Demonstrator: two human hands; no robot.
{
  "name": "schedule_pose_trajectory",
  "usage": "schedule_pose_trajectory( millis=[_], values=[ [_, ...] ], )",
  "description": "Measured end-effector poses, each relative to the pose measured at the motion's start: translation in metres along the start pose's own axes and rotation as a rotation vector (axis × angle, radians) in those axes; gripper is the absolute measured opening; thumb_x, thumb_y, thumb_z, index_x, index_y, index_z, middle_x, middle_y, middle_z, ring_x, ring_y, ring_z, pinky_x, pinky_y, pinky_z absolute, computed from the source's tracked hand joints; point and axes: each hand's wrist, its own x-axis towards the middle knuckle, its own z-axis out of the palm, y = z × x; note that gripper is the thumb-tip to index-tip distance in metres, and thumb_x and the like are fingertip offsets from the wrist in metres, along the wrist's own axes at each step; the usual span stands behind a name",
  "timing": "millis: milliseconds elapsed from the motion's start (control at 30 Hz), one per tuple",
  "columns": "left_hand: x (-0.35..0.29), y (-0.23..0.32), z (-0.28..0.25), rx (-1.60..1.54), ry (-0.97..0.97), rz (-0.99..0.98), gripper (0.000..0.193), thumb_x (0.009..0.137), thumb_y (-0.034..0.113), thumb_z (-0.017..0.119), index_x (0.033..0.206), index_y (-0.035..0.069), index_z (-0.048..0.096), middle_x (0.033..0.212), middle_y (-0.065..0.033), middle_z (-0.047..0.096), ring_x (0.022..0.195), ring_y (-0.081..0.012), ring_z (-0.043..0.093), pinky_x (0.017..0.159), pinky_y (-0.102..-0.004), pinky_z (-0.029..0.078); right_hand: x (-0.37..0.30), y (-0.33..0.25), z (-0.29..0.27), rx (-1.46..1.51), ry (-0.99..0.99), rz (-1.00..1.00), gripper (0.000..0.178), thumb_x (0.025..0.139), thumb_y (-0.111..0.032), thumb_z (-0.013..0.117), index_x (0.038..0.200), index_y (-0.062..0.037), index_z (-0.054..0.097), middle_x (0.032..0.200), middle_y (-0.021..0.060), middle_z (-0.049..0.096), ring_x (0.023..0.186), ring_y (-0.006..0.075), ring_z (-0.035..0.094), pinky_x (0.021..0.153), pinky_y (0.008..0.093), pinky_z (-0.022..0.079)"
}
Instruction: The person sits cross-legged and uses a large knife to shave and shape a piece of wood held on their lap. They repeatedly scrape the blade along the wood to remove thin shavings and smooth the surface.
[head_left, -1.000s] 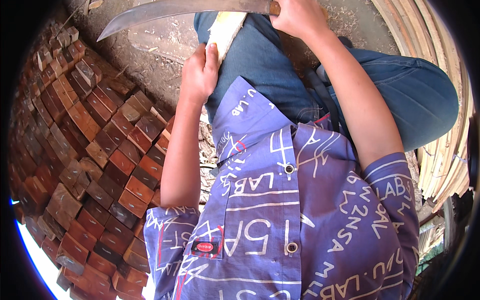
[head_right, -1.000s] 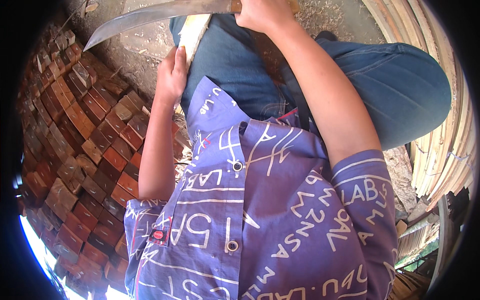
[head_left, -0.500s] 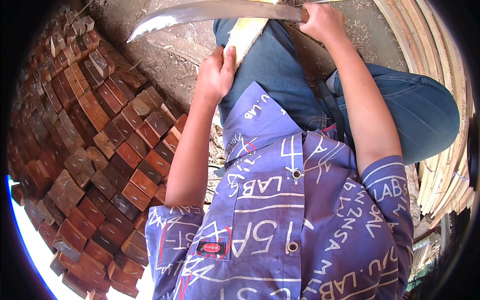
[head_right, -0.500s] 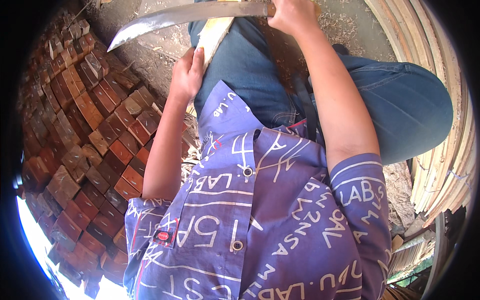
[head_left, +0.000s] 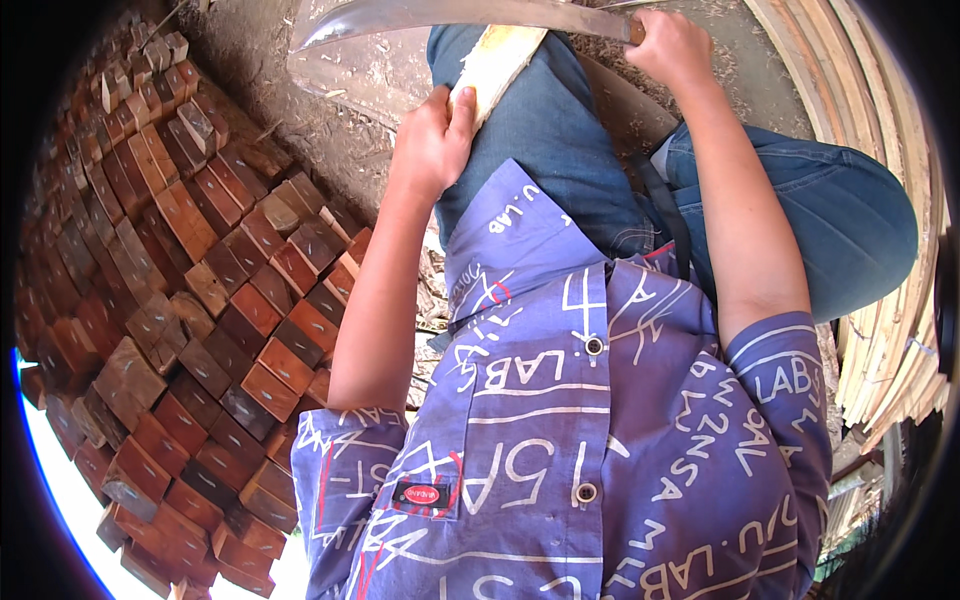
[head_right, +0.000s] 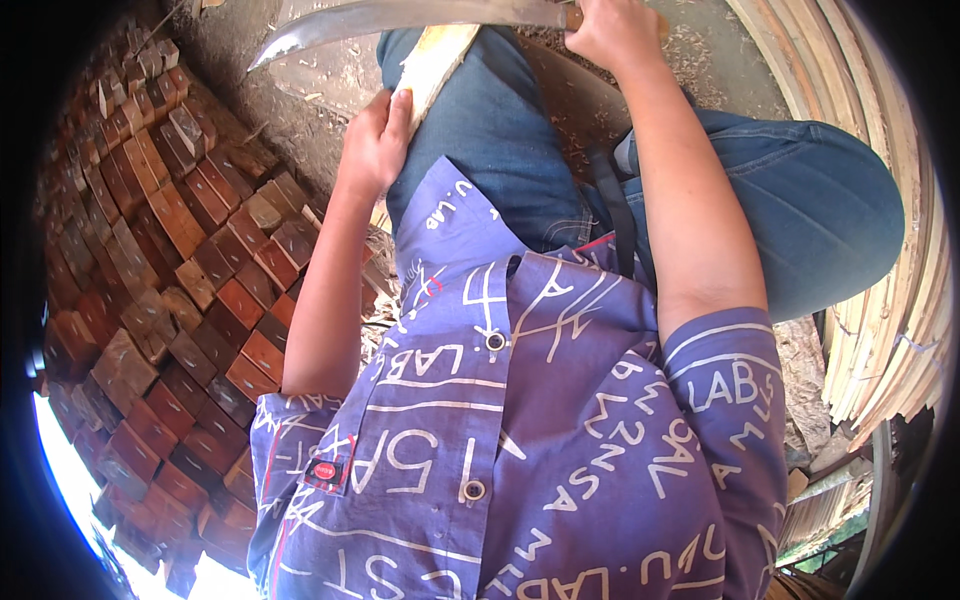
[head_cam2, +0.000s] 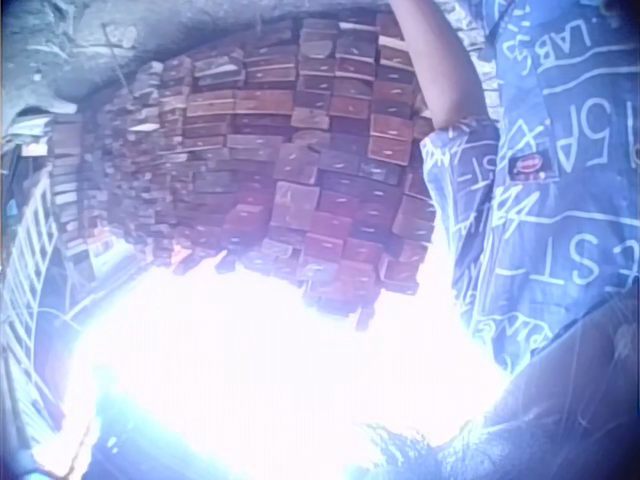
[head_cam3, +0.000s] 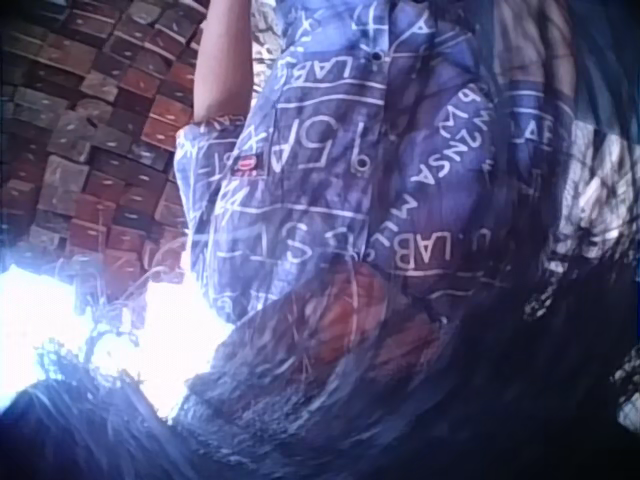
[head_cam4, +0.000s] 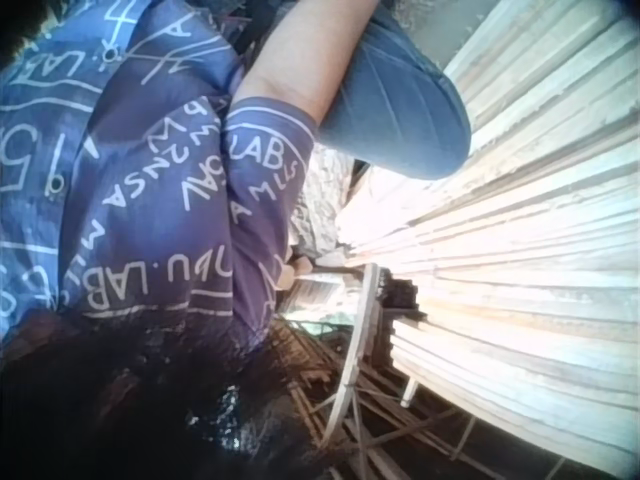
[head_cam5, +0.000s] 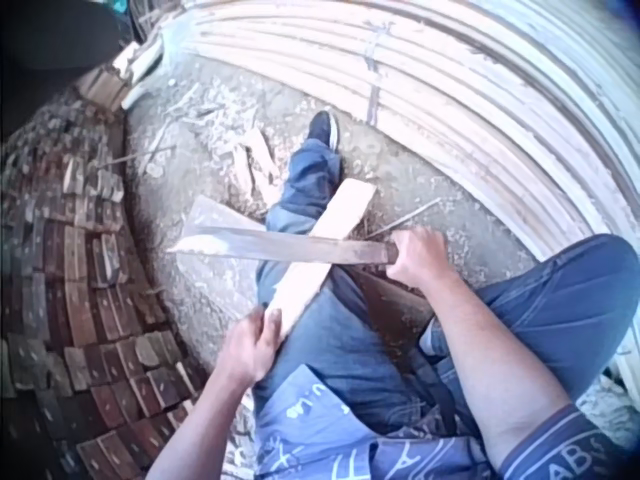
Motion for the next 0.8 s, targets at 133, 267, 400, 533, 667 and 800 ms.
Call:
schedule_pose_trajectory(
  millis=[133, 267, 400, 533, 667, 800],
  values=[
    [-0.001, 0.001, 0.0, -0.003, -0.001, 0.007, 0.049, 0.097, 0.04, 0.046, 0.082, -0.005, 0.057, 0.078, -0.0324, 0.061, 0.081, -0.0507, 0.059, 0.072, -0.0531, 0.046, -0.006, -0.003, 0.002, 0.016, -0.026, 0.023, 0.036, 0.07, -0.029, 0.068, 0.102, -0.0137, 0.07, 0.089, 0.018, 0.071, 0.086, 0.0377, 0.068, 0.077, 0.0488, 0.054],
    [-0.001, -0.005, 0.008, 0.01, 0.034, 0.036, 0.047, 0.099, 0.038, 0.043, 0.084, -0.004, 0.057, 0.079, -0.0336, 0.061, 0.082, -0.0514, 0.059, 0.073, -0.0547, 0.045, -0.013, -0.031, -0.002, 0.176, 0.056, 0.045, 0.028, 0.071, -0.028, 0.067, 0.094, -0.0119, 0.07, 0.085, 0.0194, 0.069, 0.082, 0.0395, 0.067, 0.076, 0.0501, 0.054],
    [0.0, 0.002, 0.003, 0.024, -0.007, 0.029, 0.048, 0.099, 0.039, 0.04, 0.085, -0.004, 0.056, 0.082, -0.0341, 0.061, 0.083, -0.0523, 0.059, 0.074, -0.0556, 0.045, -0.013, -0.055, -0.011, 0.236, 0.125, -0.049, 0.018, 0.072, -0.025, 0.062, 0.077, -0.0088, 0.069, 0.073, 0.0218, 0.067, 0.073, 0.041, 0.067, 0.07, 0.0523, 0.054],
    [-0.002, -0.004, 0.005, -0.012, -0.008, 0.016, 0.048, 0.099, 0.04, 0.041, 0.085, -0.004, 0.056, 0.081, -0.0335, 0.062, 0.082, -0.0522, 0.059, 0.073, -0.0555, 0.045, -0.006, -0.058, -0.016, 0.167, 0.068, -0.089, 0.018, 0.073, -0.026, 0.062, 0.073, -0.0091, 0.069, 0.072, 0.0212, 0.067, 0.073, 0.0396, 0.068, 0.07, 0.0524, 0.053],
    [-0.001, 0.004, -0.001, 0.007, -0.014, 0.01, 0.049, 0.099, 0.04, 0.041, 0.085, -0.004, 0.057, 0.083, -0.0332, 0.062, 0.083, -0.0512, 0.06, 0.075, -0.0551, 0.045, -0.002, -0.024, -0.022, 0.163, 0.067, 0.097, 0.02, 0.074, -0.026, 0.062, 0.076, -0.0084, 0.071, 0.078, 0.0205, 0.068, 0.076, 0.0405, 0.067, 0.072, 0.0532, 0.053],
    [0.001, 0.003, 0.001, 0.024, -0.023, -0.007, 0.048, 0.099, 0.039, 0.041, 0.084, -0.004, 0.057, 0.081, -0.0332, 0.062, 0.083, -0.0513, 0.06, 0.074, -0.0554, 0.045, -0.01, -0.031, -0.024, 0.183, 0.06, 0.104, 0.021, 0.075, -0.026, 0.06, 0.078, -0.0079, 0.07, 0.08, 0.0212, 0.068, 0.078, 0.0422, 0.067, 0.072, 0.0524, 0.054]
  ],
)
